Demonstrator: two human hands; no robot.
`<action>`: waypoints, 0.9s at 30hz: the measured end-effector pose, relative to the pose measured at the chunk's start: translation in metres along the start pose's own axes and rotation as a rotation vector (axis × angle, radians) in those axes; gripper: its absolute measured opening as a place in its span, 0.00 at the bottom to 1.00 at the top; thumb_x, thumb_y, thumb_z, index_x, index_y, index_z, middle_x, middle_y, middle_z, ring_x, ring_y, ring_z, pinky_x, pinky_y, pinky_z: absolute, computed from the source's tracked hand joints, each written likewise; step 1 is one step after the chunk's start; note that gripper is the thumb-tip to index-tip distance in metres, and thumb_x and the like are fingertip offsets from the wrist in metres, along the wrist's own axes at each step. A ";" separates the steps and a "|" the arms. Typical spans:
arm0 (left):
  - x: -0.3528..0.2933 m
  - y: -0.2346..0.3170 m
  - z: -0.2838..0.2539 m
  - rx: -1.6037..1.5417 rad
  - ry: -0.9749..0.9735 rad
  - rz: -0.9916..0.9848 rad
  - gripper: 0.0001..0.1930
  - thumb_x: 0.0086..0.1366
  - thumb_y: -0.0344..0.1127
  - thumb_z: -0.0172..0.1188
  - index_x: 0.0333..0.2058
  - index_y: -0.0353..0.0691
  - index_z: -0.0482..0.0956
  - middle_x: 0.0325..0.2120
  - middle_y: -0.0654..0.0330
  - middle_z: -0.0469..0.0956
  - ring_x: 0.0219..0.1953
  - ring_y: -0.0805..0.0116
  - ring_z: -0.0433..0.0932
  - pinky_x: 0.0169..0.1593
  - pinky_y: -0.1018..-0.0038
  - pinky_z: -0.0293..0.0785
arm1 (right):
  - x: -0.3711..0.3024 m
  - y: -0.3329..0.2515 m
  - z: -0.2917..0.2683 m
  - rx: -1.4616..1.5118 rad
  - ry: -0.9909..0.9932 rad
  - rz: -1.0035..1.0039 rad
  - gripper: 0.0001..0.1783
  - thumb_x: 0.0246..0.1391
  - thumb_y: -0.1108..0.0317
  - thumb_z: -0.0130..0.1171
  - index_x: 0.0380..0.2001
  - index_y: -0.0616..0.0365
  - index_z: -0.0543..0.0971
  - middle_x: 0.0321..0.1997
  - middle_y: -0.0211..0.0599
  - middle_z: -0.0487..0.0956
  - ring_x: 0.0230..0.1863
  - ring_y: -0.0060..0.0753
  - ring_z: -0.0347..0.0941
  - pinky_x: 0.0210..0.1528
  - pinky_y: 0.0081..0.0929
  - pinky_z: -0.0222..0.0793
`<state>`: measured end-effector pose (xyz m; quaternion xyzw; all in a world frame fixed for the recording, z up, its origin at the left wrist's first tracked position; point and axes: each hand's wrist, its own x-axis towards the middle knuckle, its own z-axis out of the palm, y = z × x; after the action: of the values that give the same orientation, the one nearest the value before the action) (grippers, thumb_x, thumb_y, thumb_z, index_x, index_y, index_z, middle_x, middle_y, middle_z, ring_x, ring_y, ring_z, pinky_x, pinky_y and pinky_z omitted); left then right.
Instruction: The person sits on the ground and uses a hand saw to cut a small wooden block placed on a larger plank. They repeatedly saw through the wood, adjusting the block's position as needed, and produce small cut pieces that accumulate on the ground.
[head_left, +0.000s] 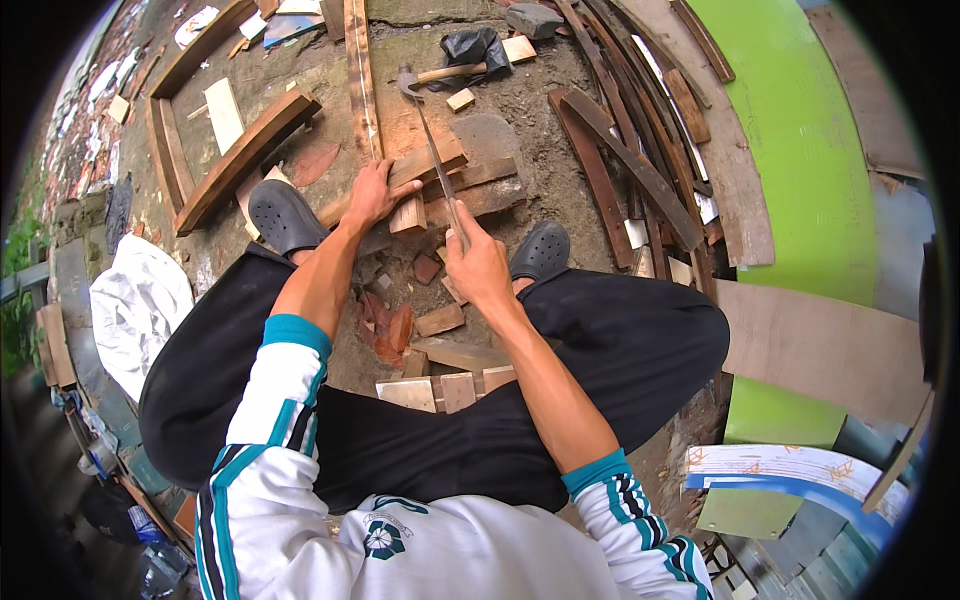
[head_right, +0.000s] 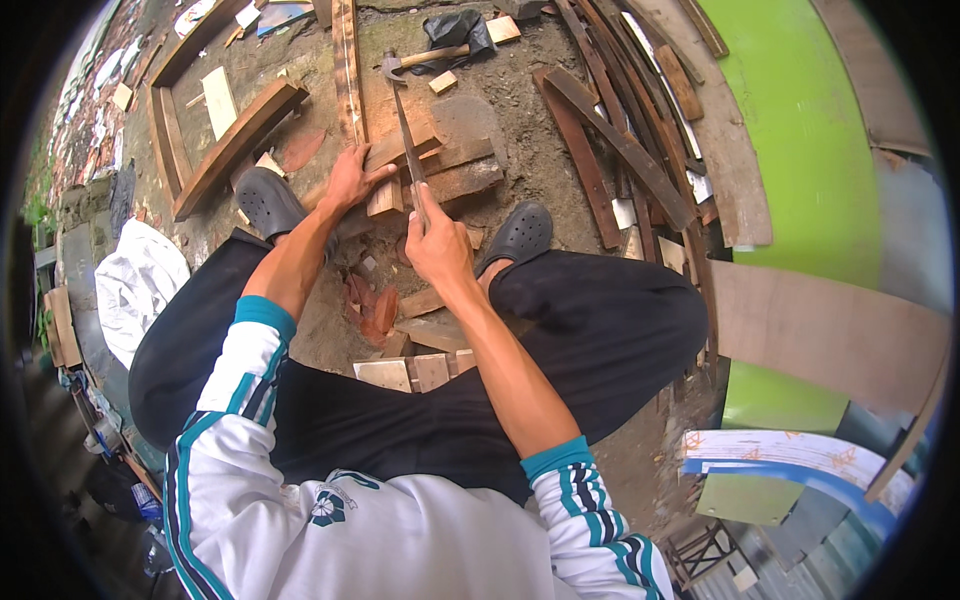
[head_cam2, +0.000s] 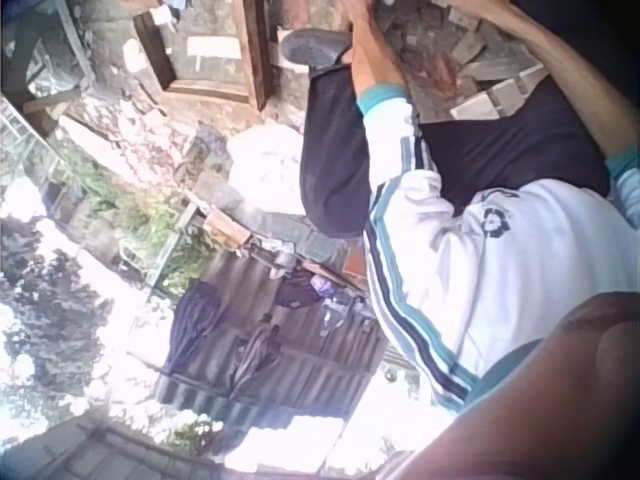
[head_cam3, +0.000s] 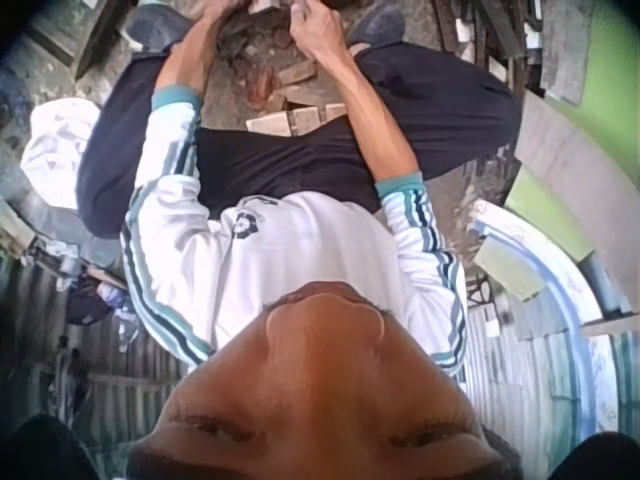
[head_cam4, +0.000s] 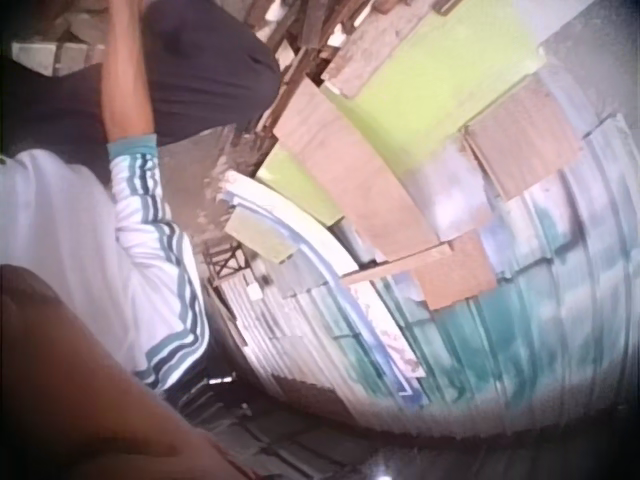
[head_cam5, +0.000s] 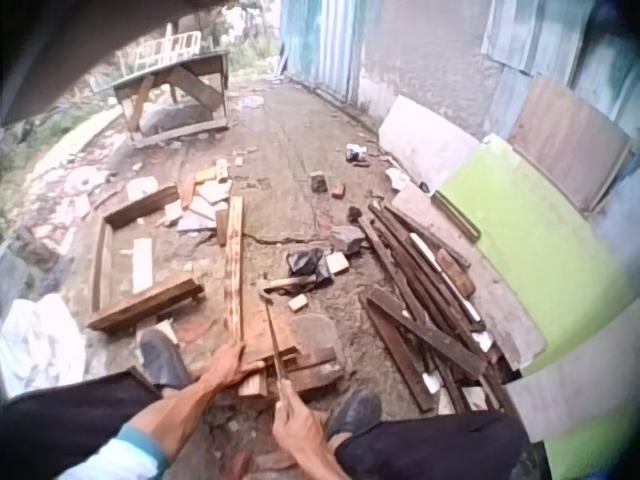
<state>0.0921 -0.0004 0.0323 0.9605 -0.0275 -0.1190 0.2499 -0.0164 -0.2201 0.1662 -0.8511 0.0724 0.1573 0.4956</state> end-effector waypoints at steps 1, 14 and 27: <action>-0.007 -0.004 0.000 0.004 0.032 0.024 0.44 0.57 0.68 0.65 0.56 0.30 0.75 0.47 0.39 0.77 0.52 0.41 0.75 0.55 0.52 0.71 | -0.003 0.001 0.004 0.004 0.029 -0.050 0.30 0.63 0.62 0.52 0.66 0.61 0.70 0.42 0.70 0.80 0.47 0.69 0.78 0.52 0.49 0.74; -0.043 0.008 -0.012 0.120 -0.039 0.073 0.46 0.58 0.69 0.63 0.62 0.35 0.70 0.51 0.45 0.75 0.55 0.45 0.73 0.57 0.54 0.72 | -0.041 -0.025 -0.012 0.014 -0.011 -0.034 0.29 0.64 0.64 0.52 0.65 0.68 0.70 0.57 0.64 0.77 0.59 0.61 0.75 0.61 0.40 0.70; -0.048 0.005 0.022 0.151 0.095 0.055 0.48 0.64 0.70 0.55 0.69 0.35 0.58 0.56 0.41 0.71 0.57 0.44 0.71 0.62 0.54 0.64 | -0.040 0.009 0.004 -0.023 0.016 -0.112 0.28 0.64 0.65 0.52 0.66 0.63 0.70 0.57 0.63 0.78 0.58 0.60 0.76 0.58 0.40 0.72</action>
<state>0.0408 -0.0099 0.0266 0.9801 -0.0508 -0.0640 0.1808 -0.0570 -0.2224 0.1705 -0.8607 0.0266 0.1232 0.4933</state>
